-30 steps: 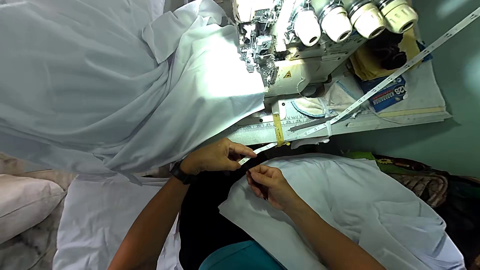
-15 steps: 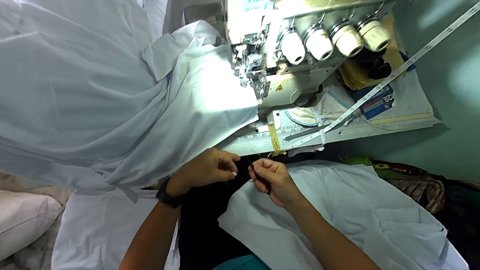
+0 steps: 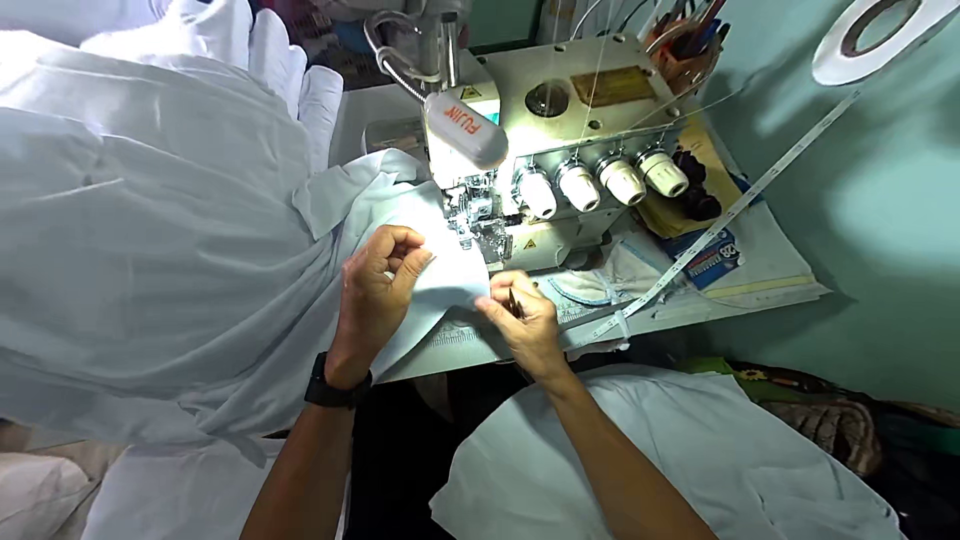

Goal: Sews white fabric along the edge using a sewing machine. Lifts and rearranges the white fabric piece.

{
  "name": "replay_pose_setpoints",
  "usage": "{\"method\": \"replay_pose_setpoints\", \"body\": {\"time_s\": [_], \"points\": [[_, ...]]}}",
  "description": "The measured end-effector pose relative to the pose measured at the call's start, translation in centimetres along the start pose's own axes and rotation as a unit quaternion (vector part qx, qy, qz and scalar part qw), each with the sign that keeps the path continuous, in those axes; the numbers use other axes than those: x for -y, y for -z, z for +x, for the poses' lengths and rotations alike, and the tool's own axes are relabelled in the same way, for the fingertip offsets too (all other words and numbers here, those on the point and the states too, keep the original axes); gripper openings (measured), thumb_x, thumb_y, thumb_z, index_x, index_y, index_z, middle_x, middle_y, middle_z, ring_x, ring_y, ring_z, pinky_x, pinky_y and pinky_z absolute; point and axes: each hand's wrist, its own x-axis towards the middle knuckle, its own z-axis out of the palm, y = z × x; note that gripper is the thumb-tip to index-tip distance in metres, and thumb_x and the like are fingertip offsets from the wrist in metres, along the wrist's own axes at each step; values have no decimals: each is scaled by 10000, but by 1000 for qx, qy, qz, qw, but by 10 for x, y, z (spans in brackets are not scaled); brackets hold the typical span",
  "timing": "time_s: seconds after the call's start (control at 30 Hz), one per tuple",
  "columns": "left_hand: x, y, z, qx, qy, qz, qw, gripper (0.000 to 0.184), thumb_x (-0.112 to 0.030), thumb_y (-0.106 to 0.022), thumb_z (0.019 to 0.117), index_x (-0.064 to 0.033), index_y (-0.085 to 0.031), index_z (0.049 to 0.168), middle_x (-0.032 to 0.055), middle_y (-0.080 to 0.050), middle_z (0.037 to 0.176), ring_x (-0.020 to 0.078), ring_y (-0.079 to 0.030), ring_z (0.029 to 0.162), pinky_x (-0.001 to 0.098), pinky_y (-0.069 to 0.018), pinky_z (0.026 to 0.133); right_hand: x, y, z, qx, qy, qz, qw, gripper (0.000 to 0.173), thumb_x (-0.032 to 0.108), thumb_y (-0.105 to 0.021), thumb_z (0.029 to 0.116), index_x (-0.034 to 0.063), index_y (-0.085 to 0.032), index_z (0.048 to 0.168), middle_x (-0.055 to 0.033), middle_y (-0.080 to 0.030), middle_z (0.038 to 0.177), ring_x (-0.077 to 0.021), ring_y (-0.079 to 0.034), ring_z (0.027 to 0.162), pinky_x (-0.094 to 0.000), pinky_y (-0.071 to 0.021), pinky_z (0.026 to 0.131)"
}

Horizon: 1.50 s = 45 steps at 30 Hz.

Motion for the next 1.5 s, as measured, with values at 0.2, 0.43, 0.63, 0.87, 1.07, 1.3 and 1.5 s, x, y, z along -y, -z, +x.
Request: {"method": "replay_pose_setpoints", "body": {"time_s": [0.2,0.43,0.63,0.87,1.07,1.3,1.5], "points": [[-12,5,17,101,-12,12,995,175,-51,-759,855,-34,-659,998,34,-685,893,61,-653,795,214,-550,736,32,-14,-20,-3,-126,163,979,71,-64,-672,874,3,-694,864,61,-680,709,19,-638,617,-156,-567,608],[-14,-9,28,123,-59,140,981,67,-134,-749,879,-73,-725,867,45,-662,784,180,-622,735,361,-475,671,35,-17,-22,-28,-152,154,976,87,-94,-668,844,-18,-693,880,50,-686,707,15,-644,609,-151,-567,609],[-33,-28,-8,80,-142,323,932,165,-37,-585,941,-5,-746,956,157,-707,908,338,-680,856,486,-502,746,41,-17,-36,-50,15,9,999,142,-33,-689,818,-98,-642,935,-28,-680,787,60,-608,679,-89,-511,626],[-12,-28,-11,60,-61,229,970,303,-115,-498,989,12,-718,1154,154,-716,1241,320,-642,1256,672,-387,1077,29,-26,-5,-71,58,-14,996,76,-31,-673,826,-83,-707,871,-36,-703,764,70,-601,664,-78,-496,626],[11,-8,34,113,-18,171,979,326,-139,-525,986,-9,-703,1227,153,-673,1326,334,-570,1337,683,-320,1120,21,-27,35,-109,139,-196,965,125,86,-702,837,-11,-782,835,-53,-678,636,-27,-554,526,-192,-439,523],[70,-21,82,45,-34,195,979,328,-217,-538,1009,-62,-695,1252,129,-659,1357,300,-572,1332,631,-386,1103,-30,-30,-35,0,126,-191,973,175,98,-634,909,-25,-735,835,-67,-689,674,-76,-641,572,-215,-533,550],[31,-4,81,0,199,97,975,436,-105,-461,1058,63,-498,1459,237,-414,1578,327,-370,1499,454,-274,1232,4,-9,-18,79,-33,-23,996,212,170,-686,906,-22,-674,817,55,-580,655,70,-476,566,-112,-400,536]]}}
